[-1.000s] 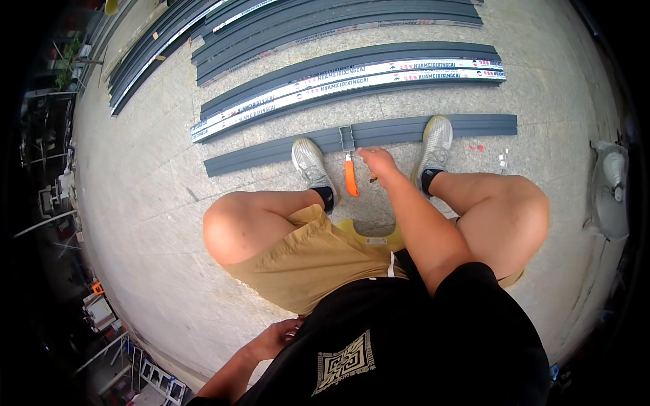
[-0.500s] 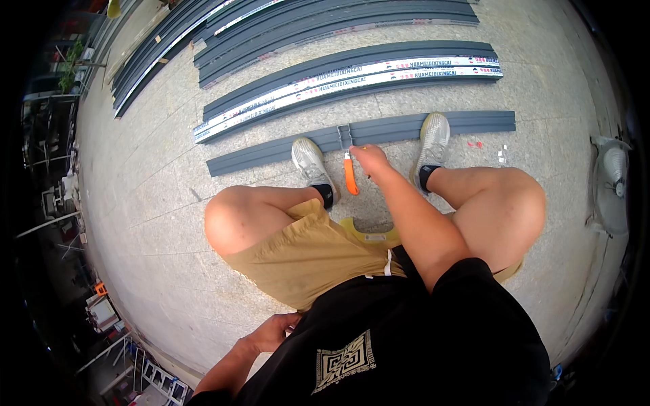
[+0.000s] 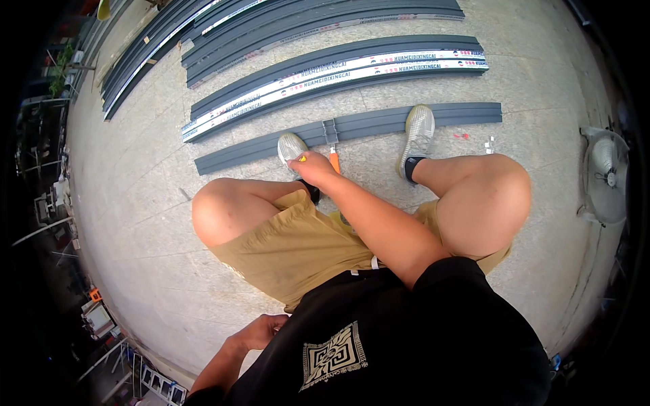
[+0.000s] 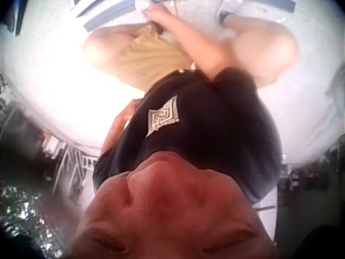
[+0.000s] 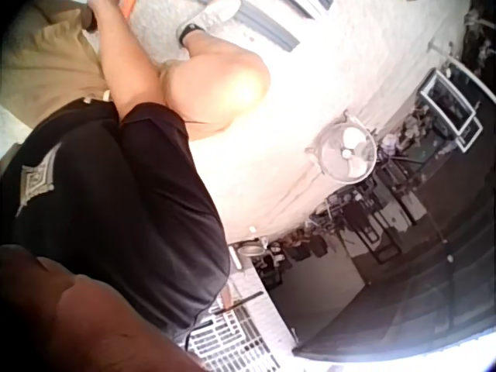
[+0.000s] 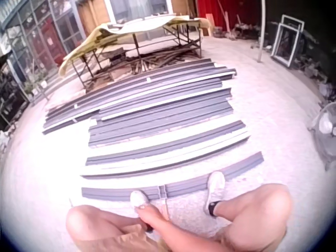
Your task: The person measures metal strips on the floor using a tape measure and marks them with a pencil, then uses a utility knife to cut a small section.
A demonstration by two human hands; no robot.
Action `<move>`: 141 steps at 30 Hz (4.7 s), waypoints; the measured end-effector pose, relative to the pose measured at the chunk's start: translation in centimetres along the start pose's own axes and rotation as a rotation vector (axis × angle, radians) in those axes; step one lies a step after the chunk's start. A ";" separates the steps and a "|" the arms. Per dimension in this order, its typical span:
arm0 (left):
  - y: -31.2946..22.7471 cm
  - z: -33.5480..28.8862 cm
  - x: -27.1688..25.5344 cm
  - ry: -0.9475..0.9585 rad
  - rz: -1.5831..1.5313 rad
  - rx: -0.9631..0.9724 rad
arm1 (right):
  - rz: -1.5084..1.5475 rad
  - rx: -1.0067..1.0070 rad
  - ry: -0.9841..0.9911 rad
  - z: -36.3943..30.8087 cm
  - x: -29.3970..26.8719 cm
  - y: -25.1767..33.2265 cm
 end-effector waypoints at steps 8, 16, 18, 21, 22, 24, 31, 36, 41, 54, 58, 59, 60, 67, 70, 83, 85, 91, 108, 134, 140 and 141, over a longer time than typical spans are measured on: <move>-3.3 -3.0 -4.9 0.003 -0.106 -0.042 | -0.011 0.017 -0.026 2.3 0.3 4.9; -1.9 -3.1 -3.8 0.070 -0.352 -0.032 | -0.030 0.040 -0.015 1.4 0.9 3.2; -4.2 -4.2 -1.0 0.019 -0.535 -0.032 | -0.014 0.069 0.020 1.1 0.8 2.7; -0.1 -3.7 -1.1 0.050 -0.687 -0.012 | -0.016 0.077 -0.019 0.7 1.2 1.3; 0.8 -3.9 -1.7 0.038 -0.721 0.000 | 0.004 0.074 0.003 0.5 1.7 1.8; 2.0 -4.0 -2.8 0.001 -0.507 0.057 | 0.015 0.084 -0.019 0.1 1.8 0.3; 5.2 -2.0 -7.2 -0.007 -0.105 -0.004 | 0.068 0.046 -0.021 -1.7 -0.2 -0.1; 8.9 -2.2 -7.5 -0.016 -0.322 0.049 | 0.012 0.111 0.069 -2.5 0.9 -2.1; 5.8 -3.5 -8.7 -0.223 -0.378 0.167 | 0.004 0.105 0.131 -3.4 0.5 -4.0; 5.7 -3.6 -8.1 -0.500 -0.591 0.373 | 0.035 0.214 0.098 -2.0 -2.3 -7.5; 7.3 -3.2 -8.6 -0.474 -0.574 0.333 | 0.034 0.213 0.105 -2.7 -2.0 -7.2; 7.8 -3.0 -8.7 -0.476 -0.576 0.335 | 0.036 0.216 0.097 -2.8 -2.0 -7.1; 8.4 -2.7 -8.7 -0.447 -0.588 0.307 | 0.038 0.218 0.087 -2.6 -2.5 -7.3; 11.0 -1.5 -8.7 -0.090 -0.418 0.140 | 0.036 0.238 0.074 -1.6 -4.0 -8.9; 9.7 -1.7 -8.3 -0.037 -0.286 0.135 | -0.005 0.250 0.053 -1.8 -4.3 -8.6; 7.9 -2.4 -5.7 -0.161 -0.161 0.471 | 0.025 0.208 0.062 -2.3 -2.5 -7.6; 8.2 -2.0 -5.5 -0.168 -0.112 0.480 | 0.028 0.208 0.064 -2.6 -2.3 -7.8; 6.6 -1.9 -4.8 -0.196 -0.006 0.506 | 0.014 0.217 0.060 -1.9 -3.5 -7.9; 10.0 -1.2 -6.4 -0.057 -0.204 0.392 | 0.022 0.243 0.066 -2.4 -2.9 -9.1; 4.5 0.0 -7.1 -0.181 -0.121 0.492 | 0.034 -0.003 -0.066 -8.5 -6.0 -0.2; 4.7 -0.9 -7.3 -0.237 -0.136 0.427 | 0.084 -0.038 -0.025 -10.0 -4.7 0.9; 5.2 -1.3 -7.3 -0.237 -0.130 0.449 | 0.092 -0.032 -0.035 -10.1 -4.8 0.8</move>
Point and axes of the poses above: each hand's wrist, its own z-axis towards the middle knuckle, its own x-axis out of the palm, y = z × x, the point moved 3 cm from there along z, towards the middle knuckle, and after that the axes turned 15 degrees about -z, right-handed, at the moved point
